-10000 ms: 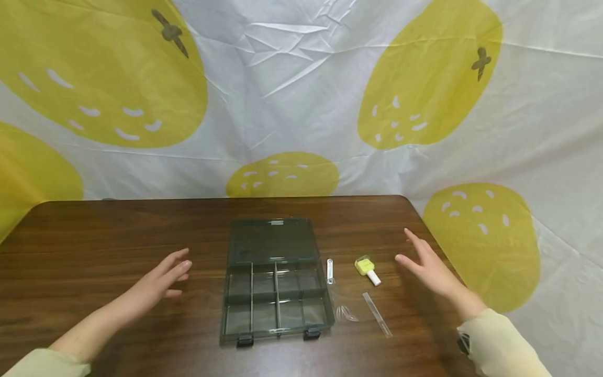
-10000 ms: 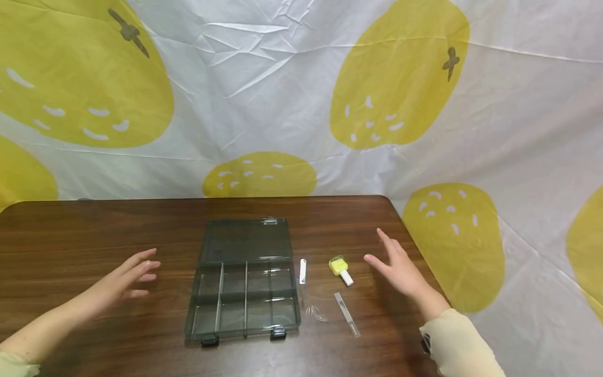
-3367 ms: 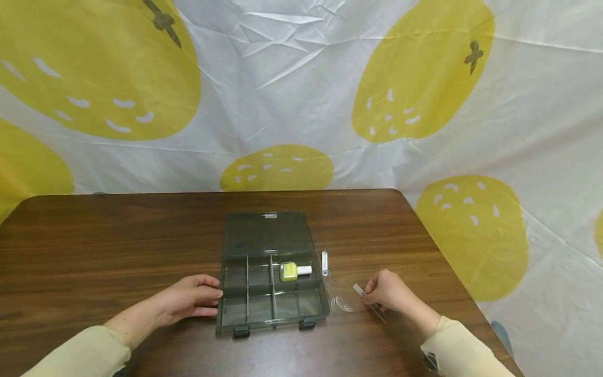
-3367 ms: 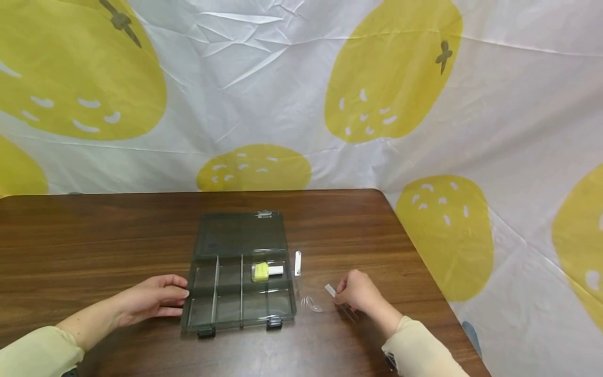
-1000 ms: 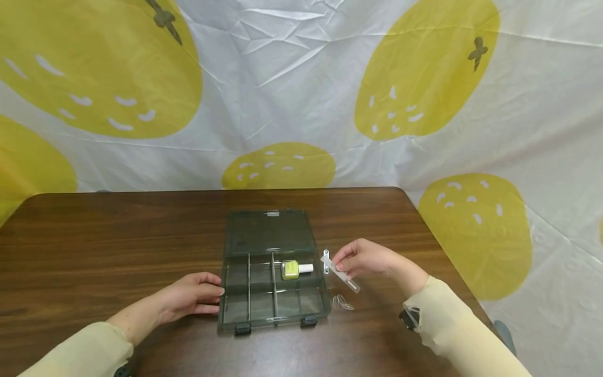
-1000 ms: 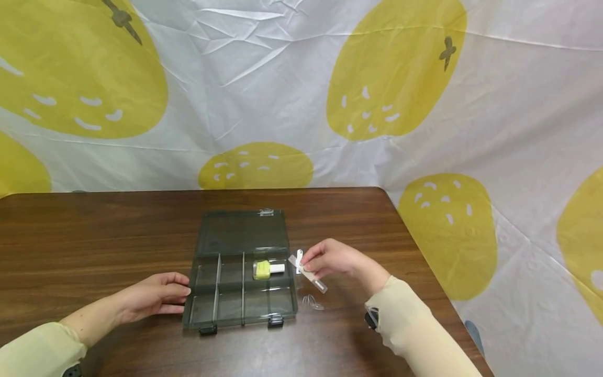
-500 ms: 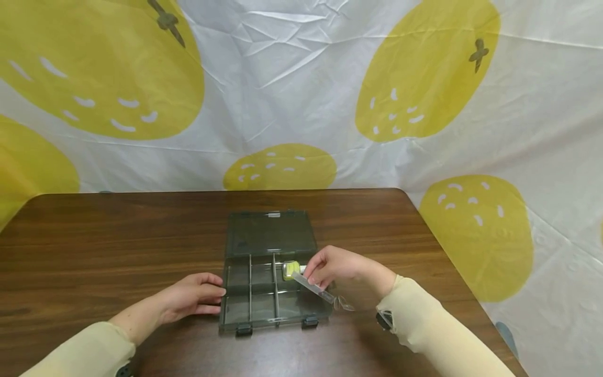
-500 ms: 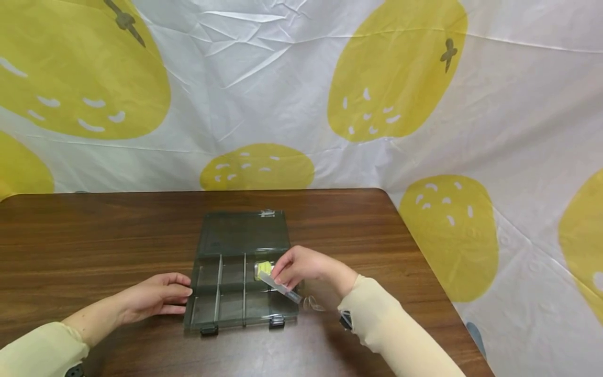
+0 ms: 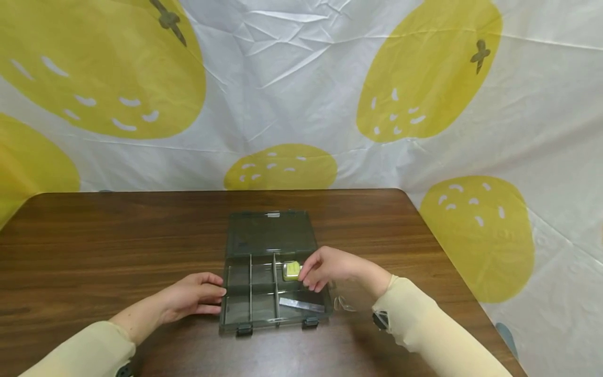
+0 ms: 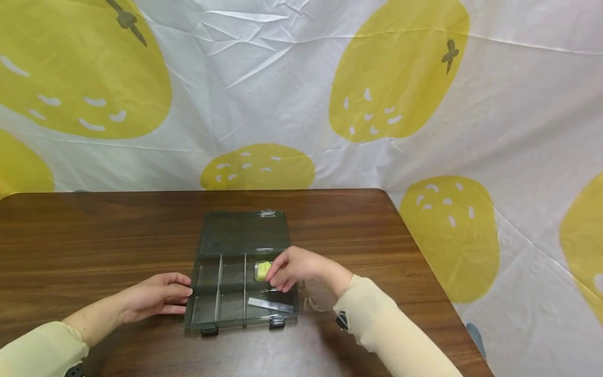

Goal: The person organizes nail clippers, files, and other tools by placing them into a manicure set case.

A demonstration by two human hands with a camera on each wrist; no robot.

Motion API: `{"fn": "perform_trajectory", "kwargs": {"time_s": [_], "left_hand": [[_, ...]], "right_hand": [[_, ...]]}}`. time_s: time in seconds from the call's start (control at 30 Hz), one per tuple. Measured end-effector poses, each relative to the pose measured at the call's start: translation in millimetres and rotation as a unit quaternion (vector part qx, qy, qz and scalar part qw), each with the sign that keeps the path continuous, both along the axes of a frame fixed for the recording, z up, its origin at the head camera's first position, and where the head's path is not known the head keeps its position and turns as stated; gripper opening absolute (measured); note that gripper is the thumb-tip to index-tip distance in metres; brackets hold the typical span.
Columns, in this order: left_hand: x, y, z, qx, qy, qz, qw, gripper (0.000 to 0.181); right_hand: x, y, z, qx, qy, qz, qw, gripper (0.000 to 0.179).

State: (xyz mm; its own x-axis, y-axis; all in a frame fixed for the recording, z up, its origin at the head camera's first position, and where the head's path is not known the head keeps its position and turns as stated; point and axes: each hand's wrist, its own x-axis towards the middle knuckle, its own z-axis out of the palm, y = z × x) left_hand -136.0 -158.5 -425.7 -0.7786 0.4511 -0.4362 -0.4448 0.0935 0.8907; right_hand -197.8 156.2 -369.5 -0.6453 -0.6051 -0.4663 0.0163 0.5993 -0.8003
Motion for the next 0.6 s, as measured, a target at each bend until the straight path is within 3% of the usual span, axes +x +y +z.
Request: {"fn": "perform_trajectory", "kwargs": {"time_s": [0.33, 0.6], "left_hand": [[0.8, 0.0, 1.3, 0.001, 0.002, 0.0, 1.0, 0.043], [1.4, 0.2, 1.4, 0.002, 0.004, -0.001, 1.0, 0.044]], "right_hand": [[-12.5, 20, 4.8, -0.067, -0.031, -0.077, 0.9943, 0.037], [-26.8, 41, -5.0, -0.104, -0.03, -0.199, 0.9741, 0.038]]}}
